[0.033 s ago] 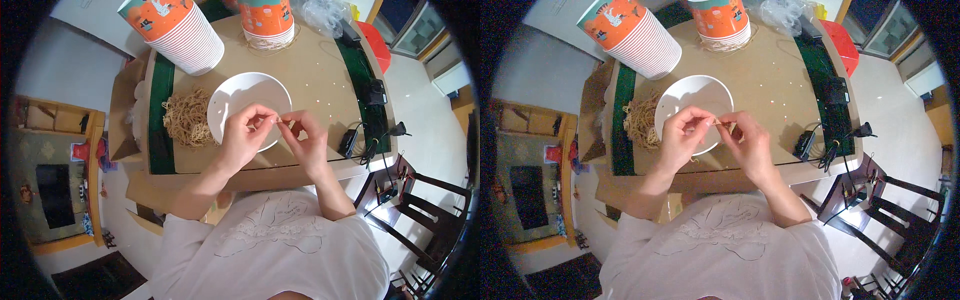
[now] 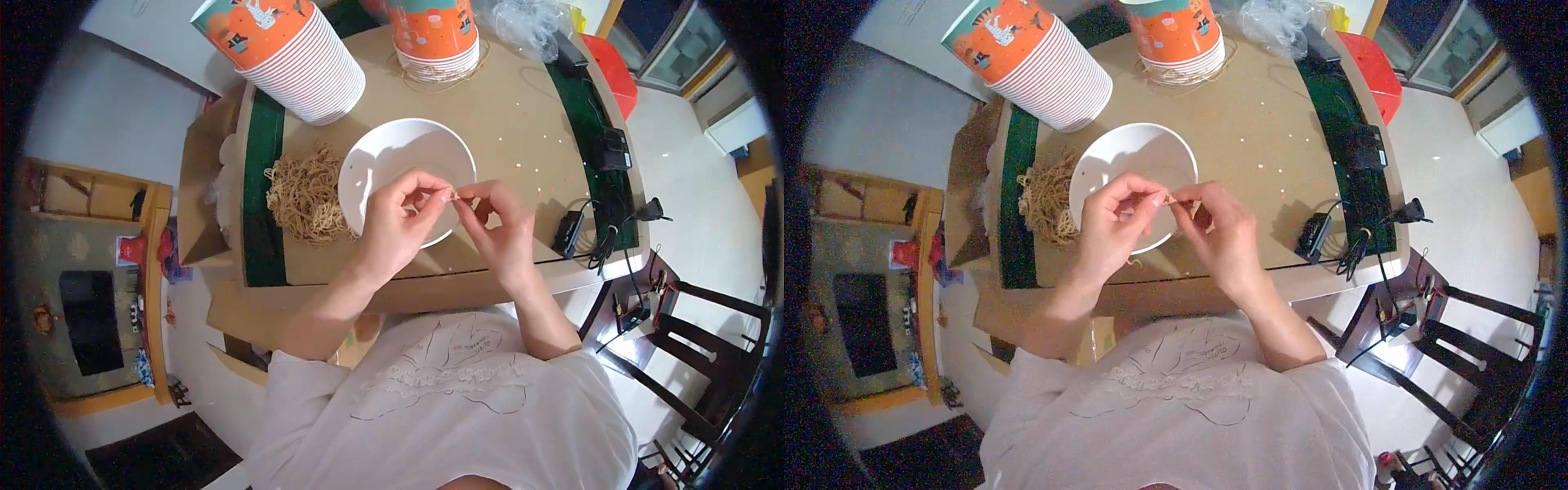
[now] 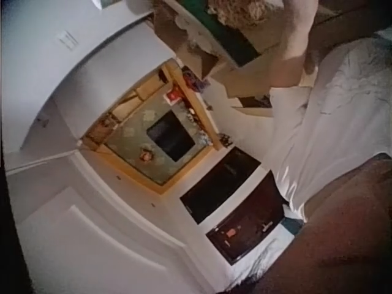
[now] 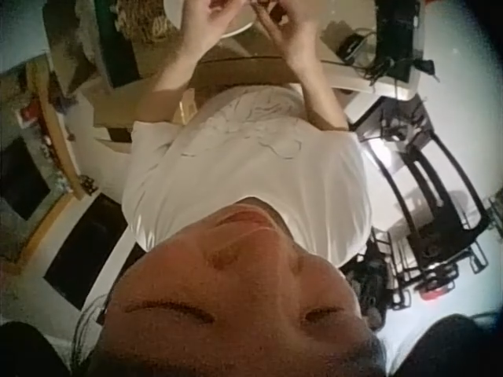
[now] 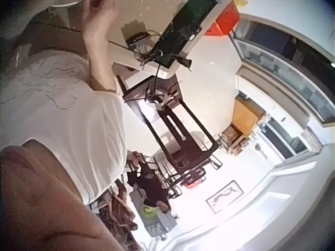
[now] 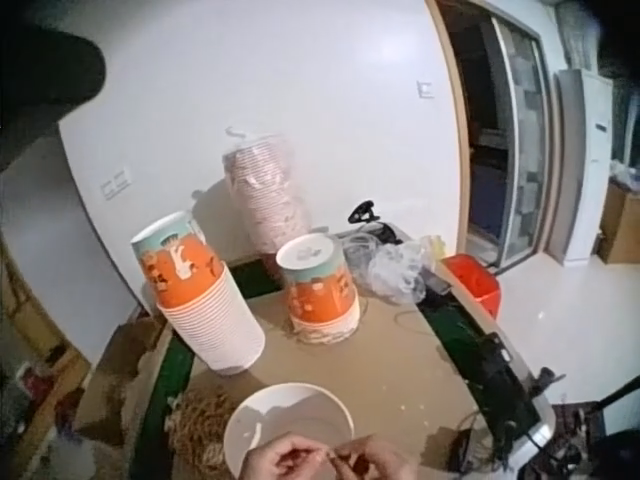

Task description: Manually attaching string handles to paper buckets at a workstation.

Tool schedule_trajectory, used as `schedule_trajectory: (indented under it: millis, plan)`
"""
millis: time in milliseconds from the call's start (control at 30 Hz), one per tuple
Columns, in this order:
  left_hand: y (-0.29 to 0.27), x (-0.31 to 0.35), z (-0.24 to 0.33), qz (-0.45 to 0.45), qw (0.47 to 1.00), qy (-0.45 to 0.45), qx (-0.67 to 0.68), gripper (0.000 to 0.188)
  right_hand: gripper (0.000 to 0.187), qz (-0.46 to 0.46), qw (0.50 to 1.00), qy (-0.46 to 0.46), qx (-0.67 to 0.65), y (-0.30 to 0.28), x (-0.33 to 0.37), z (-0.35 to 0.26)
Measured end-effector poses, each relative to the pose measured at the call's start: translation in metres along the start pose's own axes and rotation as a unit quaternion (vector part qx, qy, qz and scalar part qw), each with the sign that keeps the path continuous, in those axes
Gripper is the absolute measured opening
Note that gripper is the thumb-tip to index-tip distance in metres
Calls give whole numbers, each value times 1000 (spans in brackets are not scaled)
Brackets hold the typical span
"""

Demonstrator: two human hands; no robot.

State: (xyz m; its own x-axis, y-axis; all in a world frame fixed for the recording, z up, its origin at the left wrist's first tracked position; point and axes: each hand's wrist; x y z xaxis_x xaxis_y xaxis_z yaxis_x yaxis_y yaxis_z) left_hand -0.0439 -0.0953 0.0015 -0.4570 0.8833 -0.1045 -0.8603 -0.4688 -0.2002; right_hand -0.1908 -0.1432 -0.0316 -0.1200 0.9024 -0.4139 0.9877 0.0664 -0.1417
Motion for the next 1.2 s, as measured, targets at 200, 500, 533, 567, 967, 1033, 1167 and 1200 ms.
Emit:
schedule_trajectory:
  millis: [200,500,533,567,967,1033,1167,1200]
  plan:
    - [1,-1,-4,4,1000,23,3,4,11,4,1000,0,-21,3,-1,1]
    - [-1,-2,-6,12,998,-26,48,4,8,8,1000,0,-22,2,-1,4]
    - [-1,-2,-6,12,998,-25,48,4,8,6,1000,-8,-20,1,-2,4]
    - [-1,-2,-5,13,997,-37,67,3,8,5,1000,-16,-17,1,-2,4]
    - [-2,2,3,8,999,-30,18,4,8,-35,999,-11,-31,-2,-7,-3]
    - [-3,2,4,-13,999,-35,8,5,8,-31,998,13,-48,-5,-8,-8]
    - [-15,7,5,-36,998,20,-53,8,7,-37,997,-54,-33,-15,-13,2]
    - [-17,8,11,-57,997,0,-42,9,7,-37,997,-53,-34,-17,-12,3]
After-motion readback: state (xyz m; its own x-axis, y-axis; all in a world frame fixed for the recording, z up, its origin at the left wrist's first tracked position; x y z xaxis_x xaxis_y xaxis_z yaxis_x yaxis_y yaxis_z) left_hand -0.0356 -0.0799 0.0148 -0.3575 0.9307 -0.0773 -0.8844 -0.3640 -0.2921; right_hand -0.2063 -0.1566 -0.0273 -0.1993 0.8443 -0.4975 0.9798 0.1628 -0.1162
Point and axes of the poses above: each hand's wrist, its own x-axis away from the middle knuckle, its own y-axis out of the palm, z = x × y, and after that the axes turned 14 degrees about z, right-handed
